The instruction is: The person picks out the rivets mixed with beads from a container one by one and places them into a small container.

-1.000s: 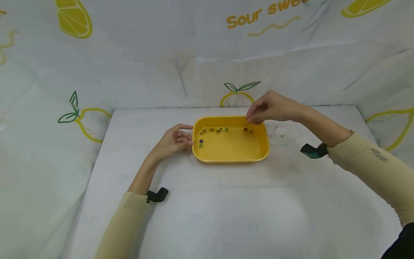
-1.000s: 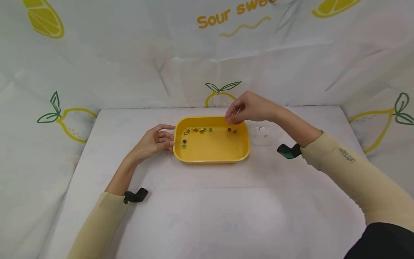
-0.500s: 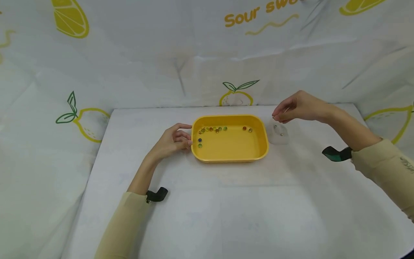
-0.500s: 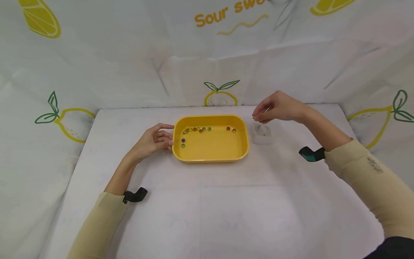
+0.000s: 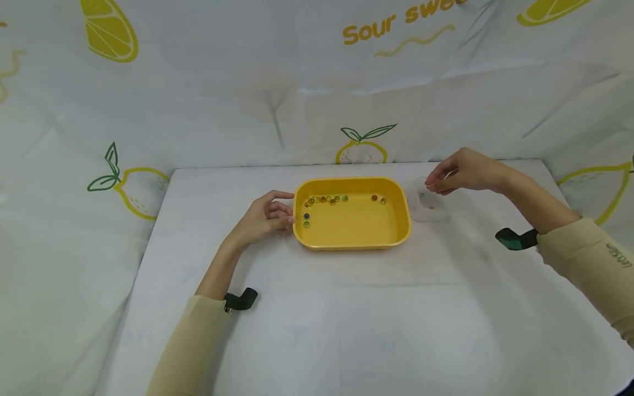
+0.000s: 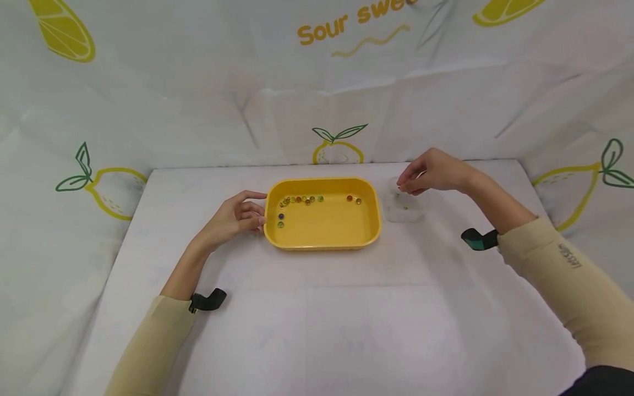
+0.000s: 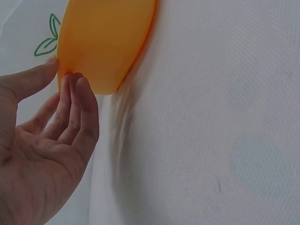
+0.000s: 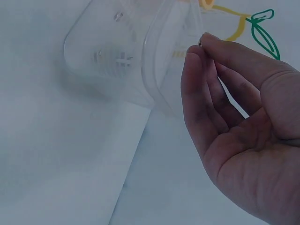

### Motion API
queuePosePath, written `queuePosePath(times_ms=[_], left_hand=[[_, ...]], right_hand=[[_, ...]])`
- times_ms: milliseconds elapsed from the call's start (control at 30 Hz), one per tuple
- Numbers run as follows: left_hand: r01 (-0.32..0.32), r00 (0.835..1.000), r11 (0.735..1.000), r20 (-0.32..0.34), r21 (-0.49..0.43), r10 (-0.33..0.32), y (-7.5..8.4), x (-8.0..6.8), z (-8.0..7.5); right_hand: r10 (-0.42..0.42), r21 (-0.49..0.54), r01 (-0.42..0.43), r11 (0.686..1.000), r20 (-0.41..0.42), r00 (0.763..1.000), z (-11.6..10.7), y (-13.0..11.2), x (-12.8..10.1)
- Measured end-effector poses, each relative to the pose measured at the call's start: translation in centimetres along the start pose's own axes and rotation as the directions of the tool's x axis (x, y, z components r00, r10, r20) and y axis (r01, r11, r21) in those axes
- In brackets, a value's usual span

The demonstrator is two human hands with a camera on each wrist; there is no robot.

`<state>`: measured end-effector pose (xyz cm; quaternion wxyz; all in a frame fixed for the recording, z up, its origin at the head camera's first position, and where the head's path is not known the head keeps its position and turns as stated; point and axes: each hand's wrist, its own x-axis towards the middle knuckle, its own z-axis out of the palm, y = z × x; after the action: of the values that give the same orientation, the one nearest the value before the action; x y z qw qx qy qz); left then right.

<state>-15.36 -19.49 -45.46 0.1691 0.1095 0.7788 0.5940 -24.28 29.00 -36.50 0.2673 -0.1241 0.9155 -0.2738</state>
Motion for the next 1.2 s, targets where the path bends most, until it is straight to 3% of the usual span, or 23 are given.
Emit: queuePosePath(times_ms=[333,900,1200], left_hand=[[0.011,1.000,1.000,0.000,-0.009,-0.011,0.0,-0.2,0.0],[0.026,1.000,1.000,-0.006,-0.012,-0.026,-0.2,0.0,0.0],[0.012,1.000,1.000,-0.001,-0.011,-0.012,-0.1,-0.1,0.0]], right_hand=[[-0.009,0.021,0.009,1.000,-0.018,1.000,-0.1,0.2,-0.1],[-0.043,0.046,0.045,0.998,-0.047,0.998,0.2,-1.8,0.1],[-0.062,0.133,0.068,0.989,-0.048,0.997,0.8,-3.3,0.7]])
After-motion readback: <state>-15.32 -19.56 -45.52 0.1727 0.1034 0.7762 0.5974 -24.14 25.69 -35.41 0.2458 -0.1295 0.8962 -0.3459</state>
